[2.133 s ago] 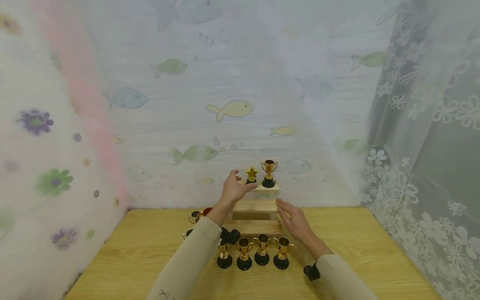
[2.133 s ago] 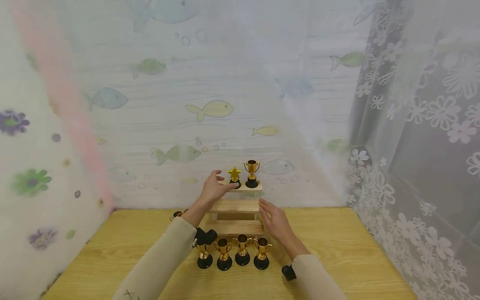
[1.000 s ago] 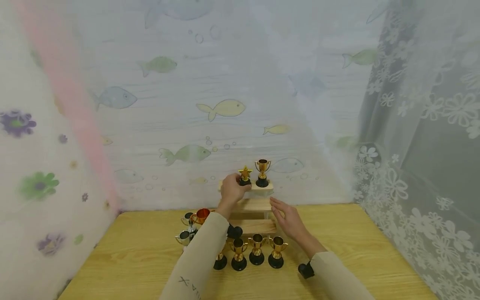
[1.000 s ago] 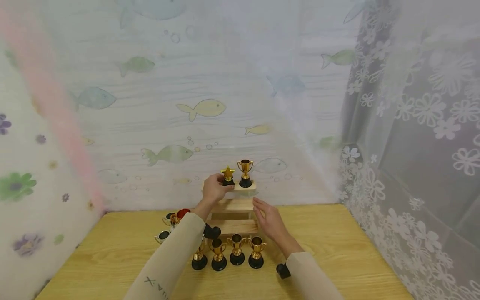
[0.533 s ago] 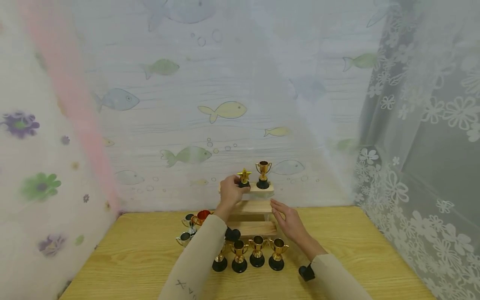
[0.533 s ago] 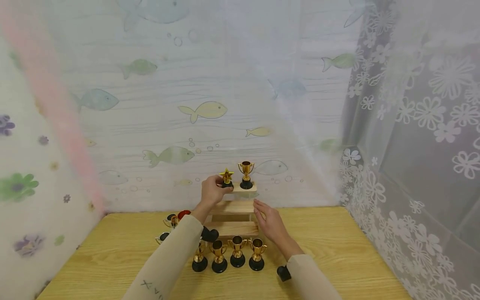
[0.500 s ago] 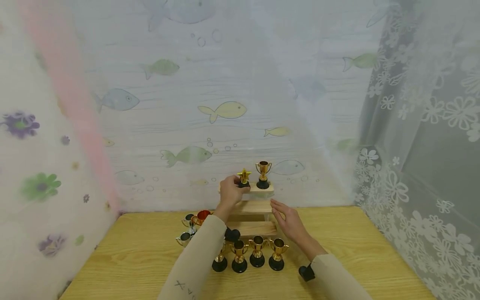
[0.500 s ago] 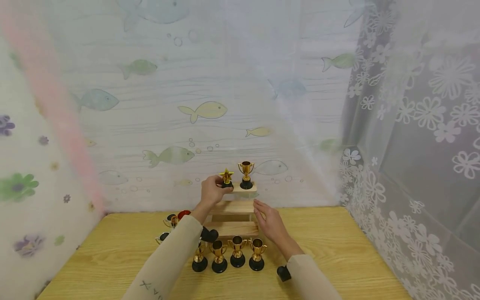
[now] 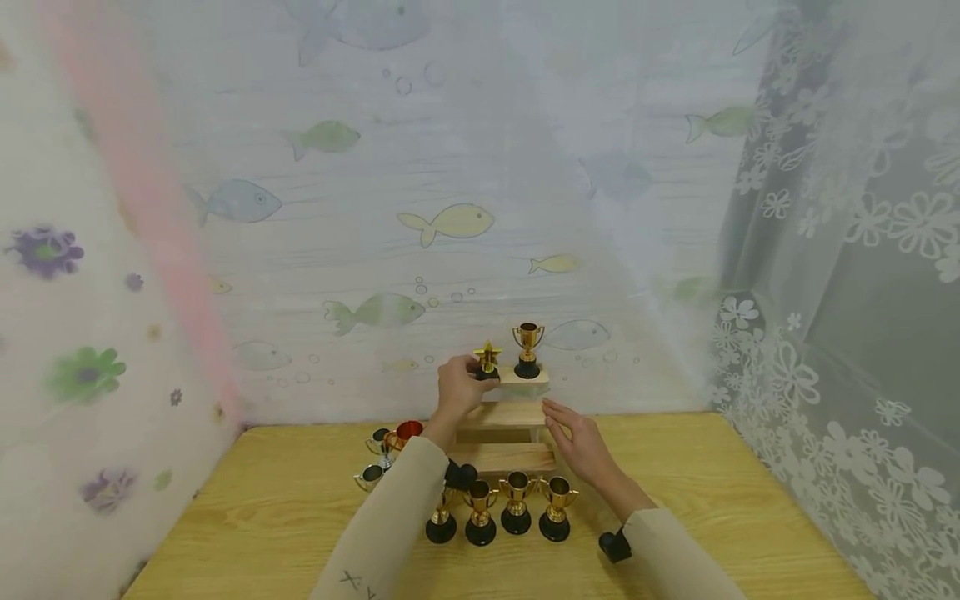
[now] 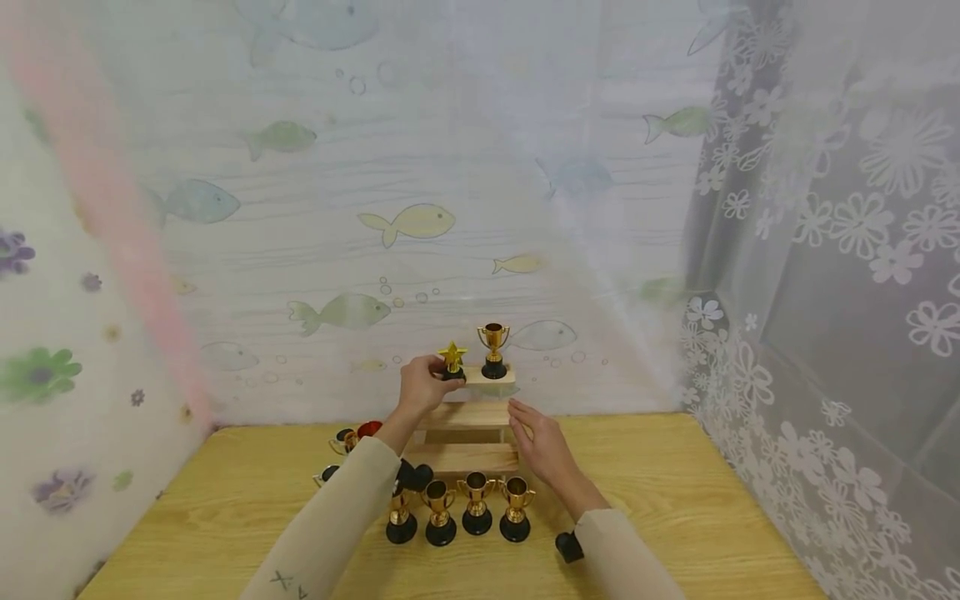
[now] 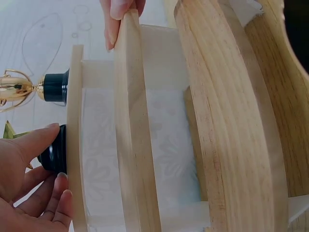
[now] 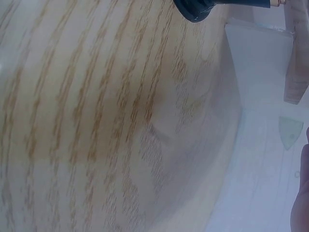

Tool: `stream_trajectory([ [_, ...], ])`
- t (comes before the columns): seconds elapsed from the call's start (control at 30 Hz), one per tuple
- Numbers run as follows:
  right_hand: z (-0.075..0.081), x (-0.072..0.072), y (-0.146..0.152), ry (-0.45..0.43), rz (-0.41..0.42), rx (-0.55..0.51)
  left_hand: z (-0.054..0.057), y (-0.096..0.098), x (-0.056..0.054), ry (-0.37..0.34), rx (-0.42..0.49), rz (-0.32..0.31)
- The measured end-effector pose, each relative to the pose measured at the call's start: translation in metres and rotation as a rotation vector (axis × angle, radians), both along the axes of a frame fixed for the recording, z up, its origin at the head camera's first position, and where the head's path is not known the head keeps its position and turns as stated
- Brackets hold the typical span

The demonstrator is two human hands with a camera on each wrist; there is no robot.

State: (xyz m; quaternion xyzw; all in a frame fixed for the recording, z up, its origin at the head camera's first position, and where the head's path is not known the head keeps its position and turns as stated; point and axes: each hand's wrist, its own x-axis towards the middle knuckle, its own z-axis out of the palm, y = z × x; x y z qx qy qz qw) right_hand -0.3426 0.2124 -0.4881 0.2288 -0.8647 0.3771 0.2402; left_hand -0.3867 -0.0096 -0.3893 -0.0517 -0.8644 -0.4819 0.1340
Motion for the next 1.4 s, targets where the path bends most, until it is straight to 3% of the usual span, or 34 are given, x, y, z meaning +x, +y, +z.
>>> stream_trajectory([
  [0.6,-0.003,-0.001,0.001,-0.004,-0.009,-0.003,0.000,-0.006,0.010,0.029,0.025,-0.034],
  [1.07,-0.001,0.000,0.000,-0.007,-0.008,-0.002,-0.003,-0.011,0.011,0.004,0.035,-0.050],
  [1.4,-0.002,0.000,0.000,0.015,-0.005,-0.004,-0.006,-0.015,0.012,0.028,0.022,-0.051],
])
